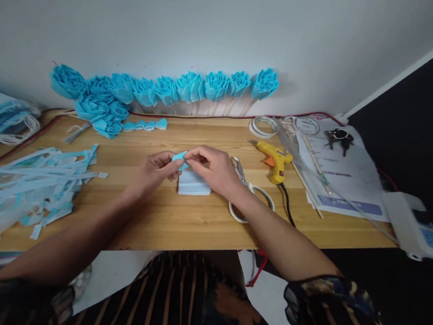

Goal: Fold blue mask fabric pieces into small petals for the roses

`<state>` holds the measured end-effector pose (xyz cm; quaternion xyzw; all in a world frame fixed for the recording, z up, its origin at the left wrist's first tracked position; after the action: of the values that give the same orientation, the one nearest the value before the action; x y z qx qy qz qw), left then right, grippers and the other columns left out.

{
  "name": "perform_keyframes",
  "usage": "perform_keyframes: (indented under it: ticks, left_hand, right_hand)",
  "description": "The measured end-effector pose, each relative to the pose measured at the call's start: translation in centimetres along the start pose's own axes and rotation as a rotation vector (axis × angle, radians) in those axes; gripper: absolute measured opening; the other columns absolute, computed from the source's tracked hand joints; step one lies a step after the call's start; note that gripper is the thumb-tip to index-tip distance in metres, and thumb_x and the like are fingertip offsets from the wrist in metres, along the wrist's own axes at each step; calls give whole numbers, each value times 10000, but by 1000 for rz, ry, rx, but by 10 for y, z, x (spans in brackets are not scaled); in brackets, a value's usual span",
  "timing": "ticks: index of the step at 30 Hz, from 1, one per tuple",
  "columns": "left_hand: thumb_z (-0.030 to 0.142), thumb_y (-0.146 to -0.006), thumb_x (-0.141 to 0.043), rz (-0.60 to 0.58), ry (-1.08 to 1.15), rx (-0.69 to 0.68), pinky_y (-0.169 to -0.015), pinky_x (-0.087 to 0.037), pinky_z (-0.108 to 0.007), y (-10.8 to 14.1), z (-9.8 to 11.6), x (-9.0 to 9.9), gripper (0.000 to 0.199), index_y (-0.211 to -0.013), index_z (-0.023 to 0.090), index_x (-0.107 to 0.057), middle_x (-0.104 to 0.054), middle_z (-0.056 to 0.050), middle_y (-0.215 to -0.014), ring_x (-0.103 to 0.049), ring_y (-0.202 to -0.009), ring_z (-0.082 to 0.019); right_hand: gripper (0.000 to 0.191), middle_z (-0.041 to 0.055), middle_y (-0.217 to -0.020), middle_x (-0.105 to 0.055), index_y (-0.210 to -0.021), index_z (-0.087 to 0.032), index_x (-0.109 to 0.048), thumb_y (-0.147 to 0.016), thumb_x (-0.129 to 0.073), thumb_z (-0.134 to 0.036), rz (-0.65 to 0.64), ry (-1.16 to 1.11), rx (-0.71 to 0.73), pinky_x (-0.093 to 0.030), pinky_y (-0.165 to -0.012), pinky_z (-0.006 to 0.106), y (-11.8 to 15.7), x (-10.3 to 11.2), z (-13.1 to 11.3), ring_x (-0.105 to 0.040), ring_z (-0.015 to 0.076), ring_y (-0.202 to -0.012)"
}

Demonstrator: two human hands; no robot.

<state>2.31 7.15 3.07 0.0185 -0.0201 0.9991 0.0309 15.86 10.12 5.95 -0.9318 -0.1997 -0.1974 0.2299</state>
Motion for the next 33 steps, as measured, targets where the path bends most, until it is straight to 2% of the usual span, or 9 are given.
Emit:
perform_keyframes:
  ticks: [4,8,10,16,23,30,33]
  left_hand:
    - [456,-745,-760,1,-9,-16,-494,-385,-196,-1,-2,1,351,-666,160,-590,-567,28,-562,-489,-505,-71]
    - [440,-769,-729,-3,13,-18,-501,-412,-200,-3,-5,2,309,-708,160,-611,-600,19,-596,-505,-507,-74]
    - [440,-771,-723,0,7,-18,-503,-414,-202,-3,-6,3,305,-712,161,-616,-601,17,-596,-507,-510,-76]
    - [452,-762,-735,1,-2,-9,-511,-419,-208,-2,-4,2,323,-690,165,-604,-585,20,-573,-504,-509,-80]
    - [464,-736,-776,-22,13,19,-502,-401,-202,-1,-5,-1,356,-663,159,-607,-575,27,-557,-494,-503,-73]
    - [534,-769,-730,2,53,51,-516,-429,-215,0,-6,1,407,-678,155,-612,-620,-6,-610,-524,-513,-81]
    - [512,-733,-764,-6,40,56,-512,-428,-213,-1,-5,0,392,-681,158,-606,-621,-1,-619,-517,-513,-80]
  right_hand:
    - [90,6,-842,-731,-907,-213,-713,-857,-672,-275,-8,-45,-22,-491,-723,288,0,-1,2,-639,143,-746]
    - [223,-11,-815,-689,-1092,-222,-673,-910,-626,-343,-25,-277,-93,-510,-711,274,-2,-2,12,-640,130,-741]
    - [258,-11,-812,-676,-1119,-221,-663,-934,-599,-390,-47,-344,-122,-514,-707,273,-3,-4,16,-631,125,-723]
    - [345,-4,-735,-620,-842,-200,-659,-932,-582,-524,-143,-291,-173,-486,-687,277,-2,-9,17,-581,129,-690]
    - [190,-32,-692,-575,-833,-185,-623,-857,-645,-372,-160,-243,-186,-424,-630,268,-1,-12,17,-538,114,-639]
    - [168,-32,-674,-585,-811,-186,-616,-840,-626,-352,-117,-210,-195,-411,-621,271,-2,-8,15,-532,113,-627]
    - [171,-34,-675,-579,-813,-187,-618,-841,-622,-357,-119,-205,-196,-404,-611,270,-2,-8,15,-528,112,-622]
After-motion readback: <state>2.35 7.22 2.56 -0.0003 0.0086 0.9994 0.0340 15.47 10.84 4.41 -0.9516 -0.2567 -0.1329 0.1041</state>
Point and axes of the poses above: each hand's wrist, its own y-axis away from the middle knuckle, its own x-axis out of the back of the hand, z = x × y, the point moved 9 cm from there along -y, towards the middle knuckle
